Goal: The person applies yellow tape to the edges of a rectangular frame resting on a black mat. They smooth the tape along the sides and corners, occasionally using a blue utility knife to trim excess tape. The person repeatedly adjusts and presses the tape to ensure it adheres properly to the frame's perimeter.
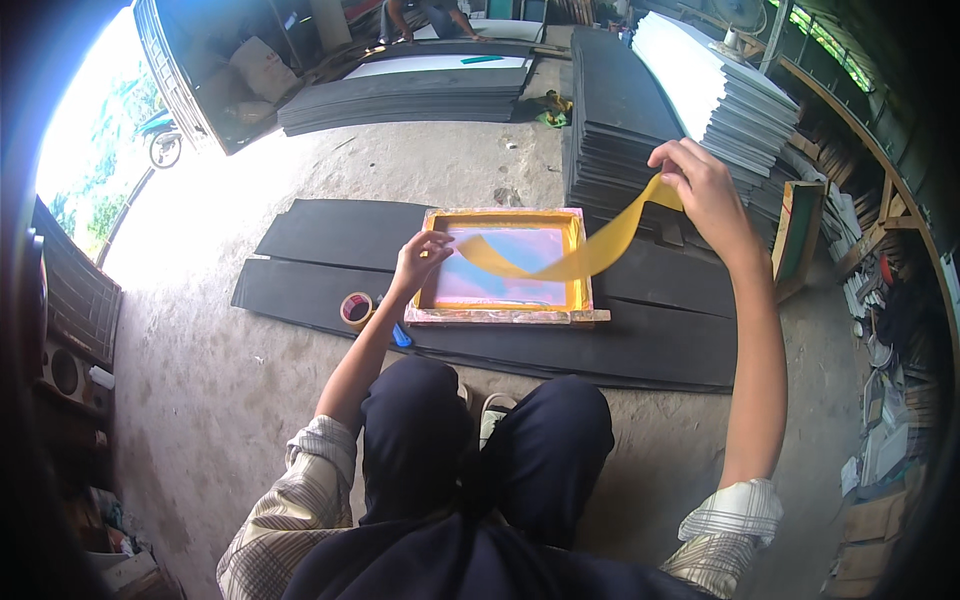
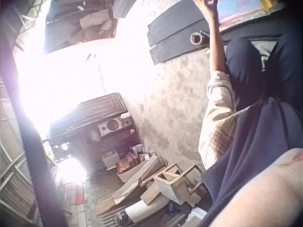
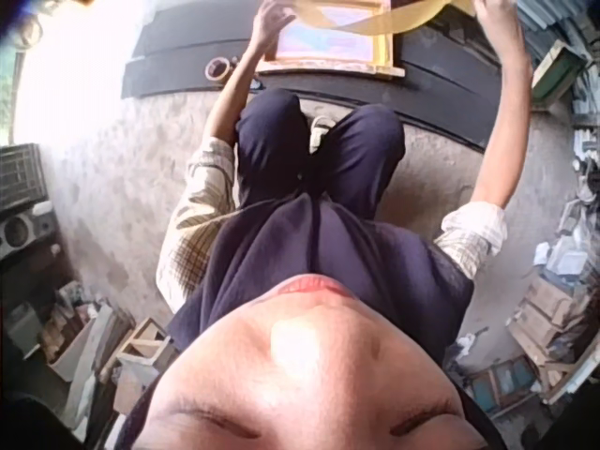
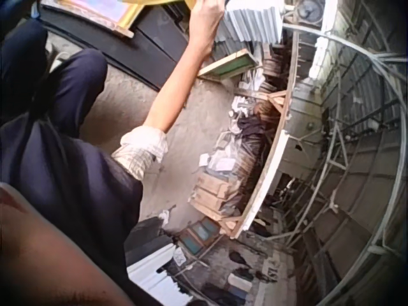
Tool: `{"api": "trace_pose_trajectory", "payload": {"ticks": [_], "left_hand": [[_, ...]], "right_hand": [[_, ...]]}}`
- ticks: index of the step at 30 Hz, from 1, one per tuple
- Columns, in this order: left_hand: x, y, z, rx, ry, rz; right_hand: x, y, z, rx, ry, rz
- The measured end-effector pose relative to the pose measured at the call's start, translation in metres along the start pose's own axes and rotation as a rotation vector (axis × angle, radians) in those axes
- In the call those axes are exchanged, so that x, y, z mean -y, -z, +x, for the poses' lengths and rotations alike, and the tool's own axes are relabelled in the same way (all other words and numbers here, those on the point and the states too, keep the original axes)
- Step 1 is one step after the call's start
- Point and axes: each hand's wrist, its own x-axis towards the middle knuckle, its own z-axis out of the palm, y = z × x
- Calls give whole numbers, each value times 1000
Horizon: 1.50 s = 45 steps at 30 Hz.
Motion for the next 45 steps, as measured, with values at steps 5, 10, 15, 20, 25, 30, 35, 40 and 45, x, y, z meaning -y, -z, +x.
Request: {"api": "trace_pose_trajectory", "payload": {"ticks": [5,10,15,20,25,30,35,40,45], "left_hand": [[18,5,4,188,33,-58],[0,-31,17,417,67,-220],[-64,-111,48,651,31,-499],[-128,-140,60,639,-89,-357],[-122,-151,62,623,-166,-175],[-91,-146,47,648,-117,-51],[-115,-159,42,573,164,-532],[-151,-181,39,551,50,-248],[-131,-191,40,479,-5,-225]], "right_hand": [[-24,9,-9,-21,-70,-32],[-11,4,-2,217,-102,-116],[-21,-27,-19,266,-49,-169],[-20,-60,-24,217,-17,-190],[-21,-78,-17,165,1,-176],[-26,-72,-4,155,-127,-128],[-33,-69,6,146,-118,-130],[-41,-63,8,131,-121,-156],[-40,-54,5,105,-138,-180]]}}
